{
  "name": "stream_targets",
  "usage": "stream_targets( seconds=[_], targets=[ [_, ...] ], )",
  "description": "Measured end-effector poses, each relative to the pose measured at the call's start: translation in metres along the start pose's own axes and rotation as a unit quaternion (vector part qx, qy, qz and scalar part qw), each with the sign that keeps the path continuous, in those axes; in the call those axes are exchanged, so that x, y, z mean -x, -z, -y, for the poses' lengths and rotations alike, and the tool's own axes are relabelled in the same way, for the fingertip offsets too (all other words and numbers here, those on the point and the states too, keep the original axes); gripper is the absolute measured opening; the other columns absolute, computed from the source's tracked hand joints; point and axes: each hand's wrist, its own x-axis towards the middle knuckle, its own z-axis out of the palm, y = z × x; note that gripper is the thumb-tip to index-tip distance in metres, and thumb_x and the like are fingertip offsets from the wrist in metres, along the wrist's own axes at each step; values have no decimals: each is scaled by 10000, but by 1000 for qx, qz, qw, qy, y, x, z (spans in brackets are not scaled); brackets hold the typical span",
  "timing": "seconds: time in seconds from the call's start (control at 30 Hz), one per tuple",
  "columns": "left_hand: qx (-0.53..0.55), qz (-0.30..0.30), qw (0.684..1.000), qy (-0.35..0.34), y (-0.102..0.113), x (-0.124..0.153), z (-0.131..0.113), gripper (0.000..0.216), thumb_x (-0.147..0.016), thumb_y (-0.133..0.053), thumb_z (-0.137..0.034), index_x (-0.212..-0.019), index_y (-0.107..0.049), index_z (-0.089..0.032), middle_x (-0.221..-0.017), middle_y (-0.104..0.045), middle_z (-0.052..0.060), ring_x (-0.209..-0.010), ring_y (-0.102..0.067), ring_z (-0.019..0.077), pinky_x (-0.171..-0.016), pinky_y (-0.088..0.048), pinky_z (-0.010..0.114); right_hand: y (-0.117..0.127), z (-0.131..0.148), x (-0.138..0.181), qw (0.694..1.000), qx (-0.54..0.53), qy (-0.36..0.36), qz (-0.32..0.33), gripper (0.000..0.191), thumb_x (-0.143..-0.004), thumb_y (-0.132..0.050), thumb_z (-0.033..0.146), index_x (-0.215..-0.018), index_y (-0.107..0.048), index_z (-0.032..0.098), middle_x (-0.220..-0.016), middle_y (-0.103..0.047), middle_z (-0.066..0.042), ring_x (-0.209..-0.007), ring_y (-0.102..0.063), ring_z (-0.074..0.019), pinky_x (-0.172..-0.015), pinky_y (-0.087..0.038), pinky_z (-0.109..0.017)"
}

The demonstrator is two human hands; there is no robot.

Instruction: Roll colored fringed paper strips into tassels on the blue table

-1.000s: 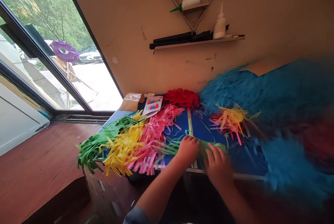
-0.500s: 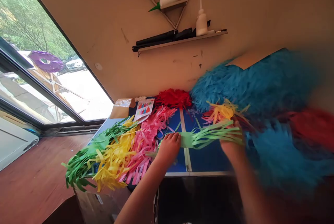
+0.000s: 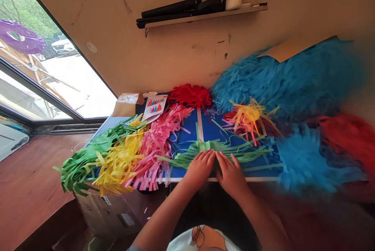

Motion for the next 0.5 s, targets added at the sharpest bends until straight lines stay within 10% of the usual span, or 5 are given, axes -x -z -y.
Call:
stream_targets(
  seconds=[0.33, 0.5],
  targets=[
    [118, -19, 993, -24, -9, 39, -42, 189, -846, -442, -138, -975, -574, -177, -1175, -572, 74, -1171, -464, 209, -986, -397, 376, -5, -16, -5, 997, -11, -60, -48, 276, -869, -357, 148, -902, -629, 181, -940, -686, -54, -917, -622, -193, -918, -332, -404],
    [133, 33, 990, -34, -3, 13, -28, 372, -862, -429, -241, -1203, -438, -95, -1226, -534, 135, -1202, -443, 222, -982, -395, 347, -4, -22, -2, 997, -31, -18, -72, 269, -896, -355, 185, -932, -621, 176, -928, -686, -59, -906, -621, -184, -910, -354, -387]
  ],
)
